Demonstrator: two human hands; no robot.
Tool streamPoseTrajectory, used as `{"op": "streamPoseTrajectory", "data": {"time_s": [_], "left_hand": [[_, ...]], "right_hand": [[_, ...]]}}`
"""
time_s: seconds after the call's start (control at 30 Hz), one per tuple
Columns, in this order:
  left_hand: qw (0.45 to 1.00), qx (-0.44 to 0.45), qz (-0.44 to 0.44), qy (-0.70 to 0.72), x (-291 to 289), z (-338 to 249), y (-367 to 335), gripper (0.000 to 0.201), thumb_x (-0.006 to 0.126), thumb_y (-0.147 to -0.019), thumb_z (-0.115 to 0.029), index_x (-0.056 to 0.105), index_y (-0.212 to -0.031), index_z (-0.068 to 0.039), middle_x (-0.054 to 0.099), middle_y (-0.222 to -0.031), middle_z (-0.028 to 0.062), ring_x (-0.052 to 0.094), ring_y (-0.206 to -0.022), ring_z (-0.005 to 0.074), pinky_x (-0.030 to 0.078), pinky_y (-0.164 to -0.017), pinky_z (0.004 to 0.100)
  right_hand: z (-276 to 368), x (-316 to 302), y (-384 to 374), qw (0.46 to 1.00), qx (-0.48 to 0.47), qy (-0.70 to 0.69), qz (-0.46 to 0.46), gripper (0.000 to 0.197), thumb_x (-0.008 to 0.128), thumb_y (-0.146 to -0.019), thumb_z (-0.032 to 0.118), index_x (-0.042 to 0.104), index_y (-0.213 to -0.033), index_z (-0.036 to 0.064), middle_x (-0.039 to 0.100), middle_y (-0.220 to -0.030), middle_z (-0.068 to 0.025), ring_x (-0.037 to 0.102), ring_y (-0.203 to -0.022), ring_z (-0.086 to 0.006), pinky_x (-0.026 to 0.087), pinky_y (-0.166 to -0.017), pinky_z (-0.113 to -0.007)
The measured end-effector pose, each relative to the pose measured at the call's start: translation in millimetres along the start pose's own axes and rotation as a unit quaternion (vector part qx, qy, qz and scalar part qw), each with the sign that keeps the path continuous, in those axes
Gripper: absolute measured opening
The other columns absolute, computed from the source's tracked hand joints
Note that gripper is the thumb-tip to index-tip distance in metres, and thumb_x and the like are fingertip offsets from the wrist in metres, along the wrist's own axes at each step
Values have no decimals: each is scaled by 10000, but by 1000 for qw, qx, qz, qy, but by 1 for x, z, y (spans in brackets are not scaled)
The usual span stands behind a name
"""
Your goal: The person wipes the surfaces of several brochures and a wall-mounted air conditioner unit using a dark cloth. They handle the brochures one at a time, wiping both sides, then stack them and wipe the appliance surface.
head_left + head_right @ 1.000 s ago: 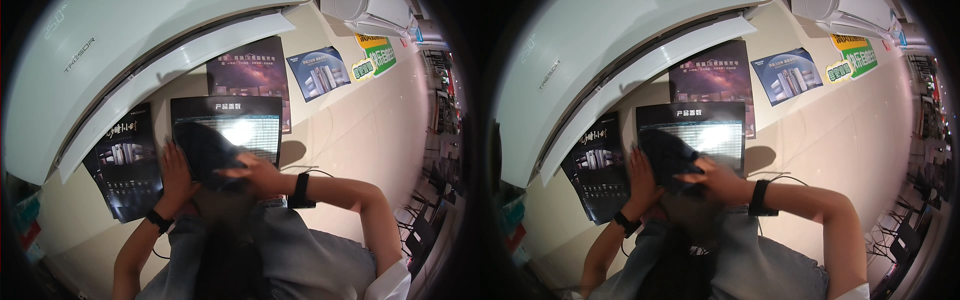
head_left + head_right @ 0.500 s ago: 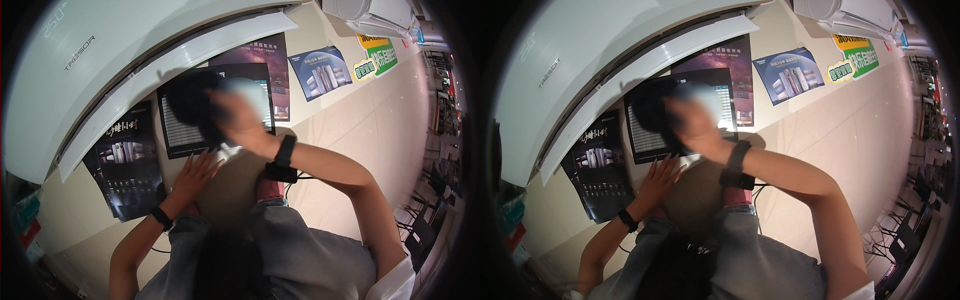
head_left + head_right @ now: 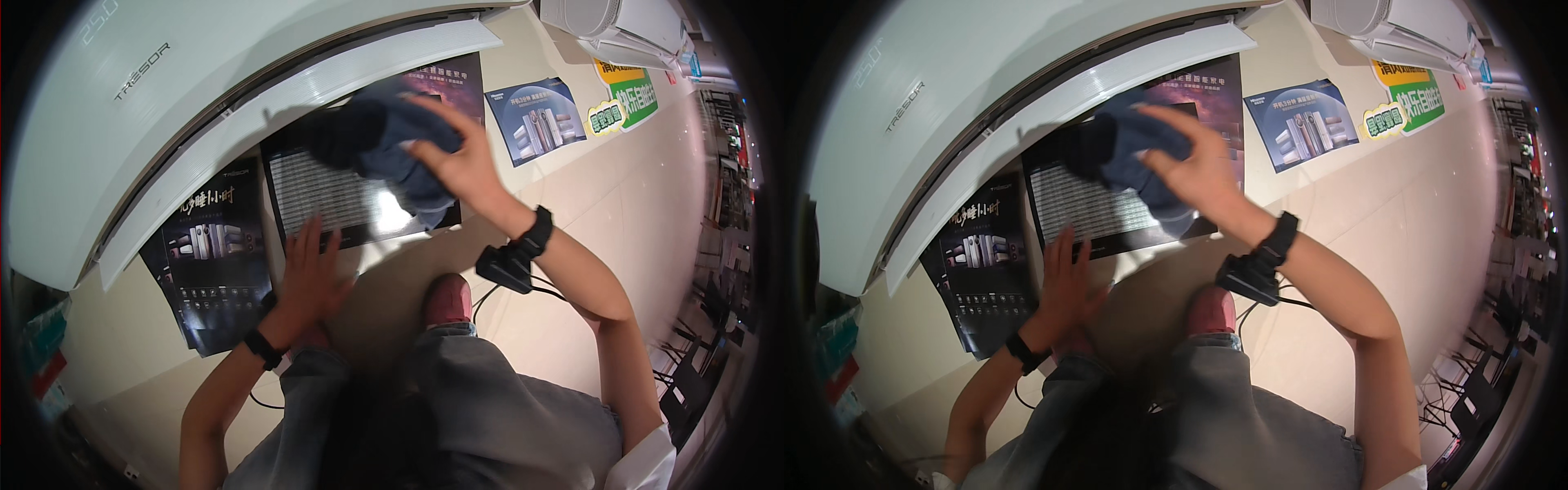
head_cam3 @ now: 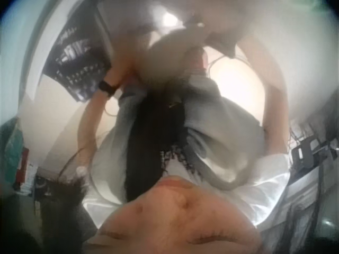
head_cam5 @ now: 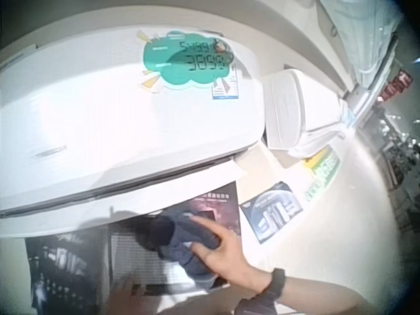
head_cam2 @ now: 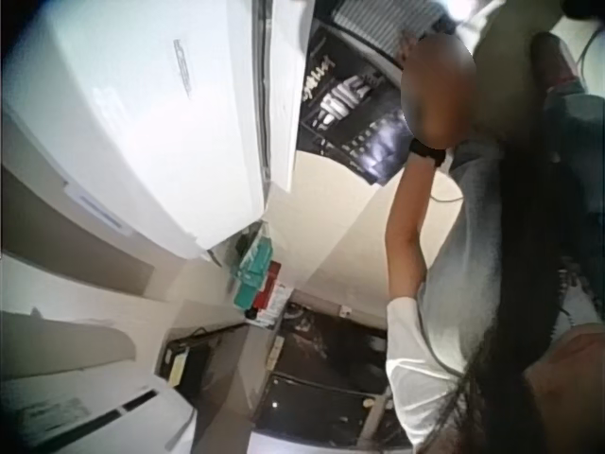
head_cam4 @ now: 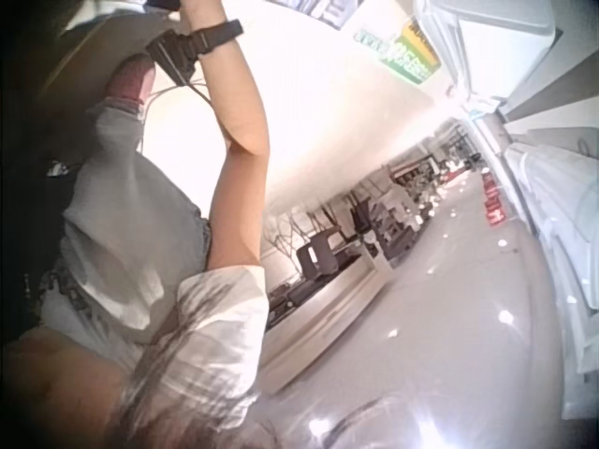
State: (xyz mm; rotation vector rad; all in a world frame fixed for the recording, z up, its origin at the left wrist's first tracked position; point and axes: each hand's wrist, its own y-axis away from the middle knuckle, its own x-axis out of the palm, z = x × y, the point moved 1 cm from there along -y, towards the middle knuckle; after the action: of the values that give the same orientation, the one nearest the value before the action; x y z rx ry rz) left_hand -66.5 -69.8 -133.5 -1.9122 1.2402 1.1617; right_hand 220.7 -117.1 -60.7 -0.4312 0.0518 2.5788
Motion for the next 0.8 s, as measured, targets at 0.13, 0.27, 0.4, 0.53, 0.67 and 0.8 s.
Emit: {"op": "streamPoseTrajectory", "data": {"time_s": [0.13, 0.27, 0.4, 0.53, 0.67, 0.8], "left_hand": [[996, 32, 78, -33, 16, 11, 5, 773, 688, -821, -349, 347, -1470, -102, 275, -1536, 204, 267, -1436, 341, 259, -1094, 619], [967, 231, 7, -112, 31, 11, 37, 514, 655, -841, -258, 526, -1303, -75, 513, -1373, 145, 480, -1298, 303, 400, -1025, 514], [973, 206, -16, 107, -39, -9, 35, 258, 611, -868, -136, 666, -1111, -68, 687, -1098, 116, 667, -1041, 264, 534, -862, 377], [905, -95, -130, 393, -113, -2, 51, 230, 600, -849, -30, 678, -1064, -3, 719, -953, 151, 705, -857, 223, 543, -774, 303], [791, -405, -224, 400, -123, 40, 97, 268, 588, -974, -174, 621, -1118, 50, 659, -1017, 75, 607, -949, 146, 470, -870, 297], [611, -551, -217, 525, -108, 56, 151, 307, 614, -954, -160, 573, -1213, -2, 636, -1070, 57, 604, -967, 176, 465, -904, 319]], "right_hand": [[3, -34, 1, 992, 63, -46, -100, 472, 681, -803, -9, 592, -1267, 0, 664, -1165, -101, 639, -1035, -161, 489, -935, -272], [-13, -48, 11, 959, 158, -115, -203, 420, 699, -788, -3, 629, -1203, -15, 683, -1081, -99, 649, -950, -157, 509, -861, -266], [-28, -58, 23, 933, 211, -147, -251, 402, 699, -789, 27, 639, -1185, -10, 681, -1060, -94, 641, -928, -157, 505, -848, -263], [-30, -65, 16, 924, 215, -173, -263, 379, 687, -805, 33, 629, -1174, -31, 678, -1069, -105, 651, -932, -174, 507, -846, -269], [-47, -61, 5, 931, 208, -170, -248, 369, 679, -814, 30, 628, -1176, -26, 674, -1070, -106, 650, -924, -167, 512, -835, -268], [-49, -40, -4, 926, 229, -202, -223, 369, 679, -817, 33, 627, -1178, -21, 670, -1059, -99, 644, -906, -163, 513, -811, -267]]}}
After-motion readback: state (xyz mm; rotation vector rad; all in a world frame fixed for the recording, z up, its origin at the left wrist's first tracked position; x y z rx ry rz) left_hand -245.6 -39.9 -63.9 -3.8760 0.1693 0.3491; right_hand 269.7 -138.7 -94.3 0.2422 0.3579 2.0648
